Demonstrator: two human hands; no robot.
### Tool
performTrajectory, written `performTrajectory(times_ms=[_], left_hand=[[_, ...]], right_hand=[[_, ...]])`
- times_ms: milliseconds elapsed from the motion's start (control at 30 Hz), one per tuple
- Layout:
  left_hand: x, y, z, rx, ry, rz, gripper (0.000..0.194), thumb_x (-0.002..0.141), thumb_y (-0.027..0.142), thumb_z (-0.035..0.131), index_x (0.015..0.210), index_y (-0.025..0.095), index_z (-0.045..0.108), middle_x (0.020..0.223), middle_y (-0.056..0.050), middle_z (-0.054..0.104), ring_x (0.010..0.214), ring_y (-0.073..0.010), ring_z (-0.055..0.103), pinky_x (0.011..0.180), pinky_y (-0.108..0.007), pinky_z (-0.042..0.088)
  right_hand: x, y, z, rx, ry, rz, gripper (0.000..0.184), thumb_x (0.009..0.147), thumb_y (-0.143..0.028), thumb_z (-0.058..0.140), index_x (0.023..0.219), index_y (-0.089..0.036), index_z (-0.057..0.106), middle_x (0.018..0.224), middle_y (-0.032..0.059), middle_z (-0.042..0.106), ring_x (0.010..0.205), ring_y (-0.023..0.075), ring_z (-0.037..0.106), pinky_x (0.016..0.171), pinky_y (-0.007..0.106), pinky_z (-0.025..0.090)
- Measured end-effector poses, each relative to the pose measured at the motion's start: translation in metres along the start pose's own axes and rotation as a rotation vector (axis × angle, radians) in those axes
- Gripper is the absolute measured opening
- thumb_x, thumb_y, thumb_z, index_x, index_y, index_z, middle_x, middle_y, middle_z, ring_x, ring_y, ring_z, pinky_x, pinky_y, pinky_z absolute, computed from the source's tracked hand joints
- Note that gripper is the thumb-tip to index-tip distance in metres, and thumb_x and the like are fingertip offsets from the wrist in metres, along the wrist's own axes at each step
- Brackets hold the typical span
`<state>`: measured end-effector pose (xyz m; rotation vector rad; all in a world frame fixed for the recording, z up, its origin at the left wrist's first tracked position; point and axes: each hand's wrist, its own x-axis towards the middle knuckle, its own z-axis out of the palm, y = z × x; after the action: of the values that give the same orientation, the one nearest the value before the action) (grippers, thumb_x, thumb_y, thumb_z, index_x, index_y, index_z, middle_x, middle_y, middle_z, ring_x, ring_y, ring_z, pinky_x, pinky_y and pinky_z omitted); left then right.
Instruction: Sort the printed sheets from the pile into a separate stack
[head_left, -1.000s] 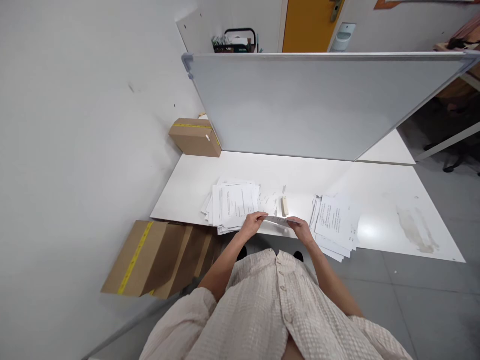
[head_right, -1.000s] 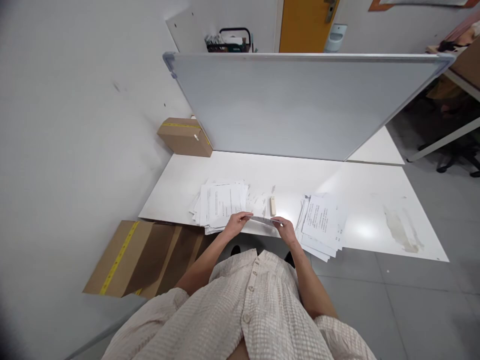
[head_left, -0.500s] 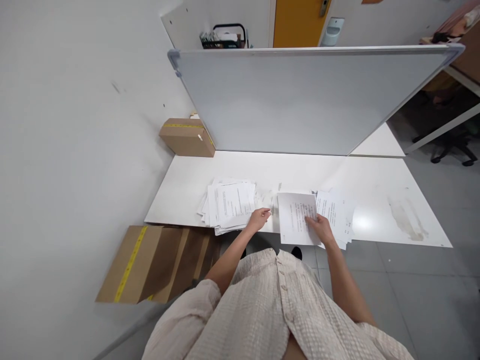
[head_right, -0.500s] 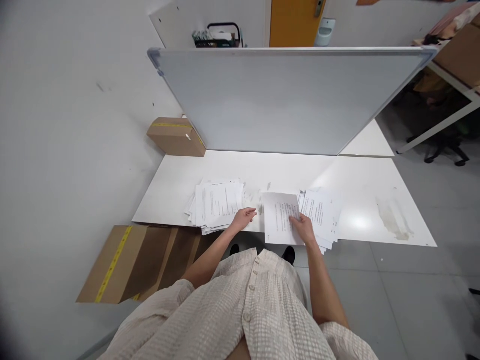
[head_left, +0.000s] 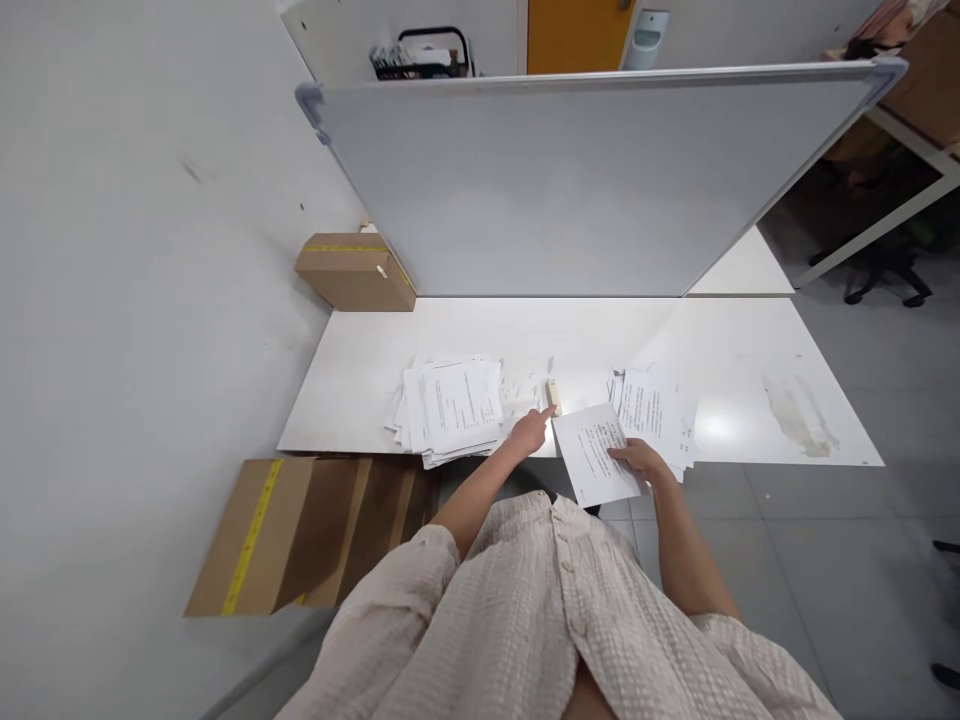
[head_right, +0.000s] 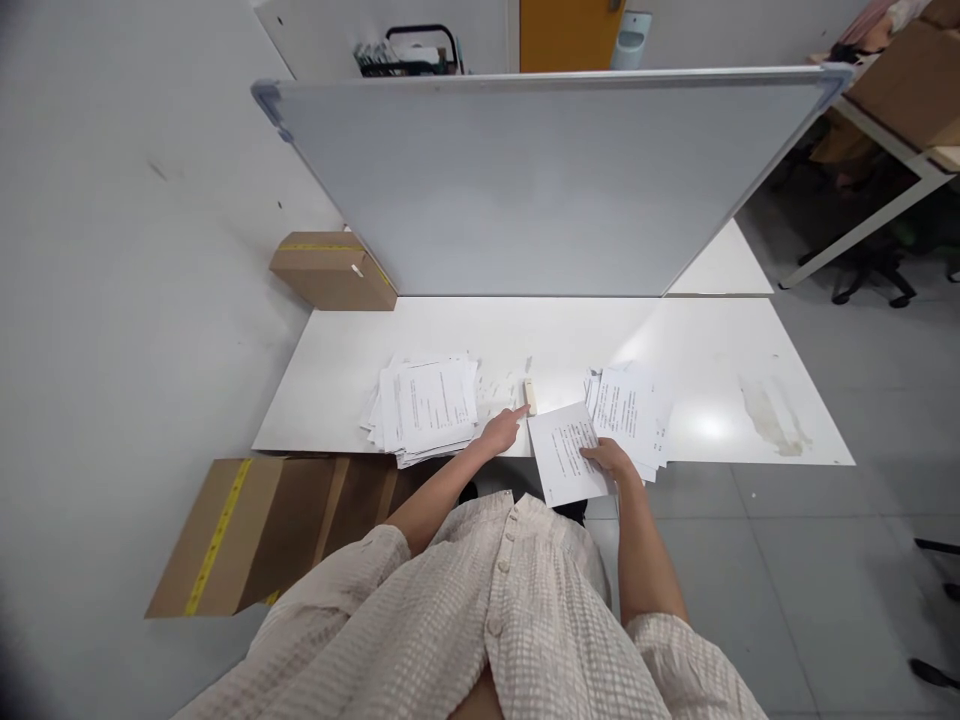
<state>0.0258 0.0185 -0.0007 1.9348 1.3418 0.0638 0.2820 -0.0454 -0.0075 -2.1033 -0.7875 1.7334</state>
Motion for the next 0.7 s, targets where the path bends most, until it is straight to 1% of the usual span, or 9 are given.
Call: performTrajectory(times_ms=[167,300,400,533,700], left_hand=[[0.009,-0.004,0.004,0.025,-0.029,-0.012,0.054,0.079,0.013,0.038,0.129,0.03,0.031,0.102,-0.008,0.05,0.086,-0.0208,0.054,0.074,-0.028,0.038],[0.014,-0.007,0.006,0.087,-0.063,-0.017,0.058,0.078,0.011,0.037,0.13,0.033,0.028,0.106,-0.009,0.049,0.087,-0.0222,0.054,0.072,-0.029,0.038],[0.016,-0.008,0.009,0.095,-0.075,-0.033,0.059,0.076,0.009,0.038,0.129,0.032,0.03,0.111,-0.01,0.048,0.09,-0.0227,0.054,0.071,-0.029,0.039],[0.015,-0.009,0.011,0.107,-0.079,-0.06,0.061,0.074,0.009,0.039,0.129,0.033,0.03,0.114,-0.009,0.047,0.095,-0.0225,0.052,0.072,-0.028,0.039],[0.012,-0.004,0.01,0.143,-0.068,-0.07,0.059,0.075,0.008,0.038,0.127,0.034,0.034,0.115,-0.01,0.047,0.1,-0.0261,0.048,0.077,-0.034,0.036]], right_hand=[[0.012,-0.002,0.012,0.001,0.022,-0.018,0.024,0.055,-0.028,0.066,0.072,-0.013,0.058,0.079,0.0124,0.067,0.067,0.0218,0.063,0.054,0.029,0.048],[0.013,-0.004,0.014,-0.018,0.035,-0.03,0.025,0.056,-0.029,0.065,0.074,-0.013,0.057,0.083,0.0135,0.067,0.07,0.0218,0.063,0.054,0.028,0.048],[0.011,-0.005,0.015,-0.048,0.052,-0.043,0.026,0.057,-0.031,0.065,0.075,-0.013,0.059,0.086,0.0152,0.066,0.071,0.0222,0.063,0.053,0.028,0.048],[0.013,-0.004,0.017,-0.055,0.058,-0.062,0.028,0.058,-0.032,0.064,0.078,-0.012,0.059,0.083,0.0142,0.067,0.07,0.0214,0.063,0.053,0.027,0.047],[0.02,0.0,0.019,-0.056,0.099,-0.083,0.028,0.057,-0.028,0.063,0.079,-0.011,0.06,0.082,0.0125,0.067,0.069,0.0202,0.062,0.054,0.026,0.047]])
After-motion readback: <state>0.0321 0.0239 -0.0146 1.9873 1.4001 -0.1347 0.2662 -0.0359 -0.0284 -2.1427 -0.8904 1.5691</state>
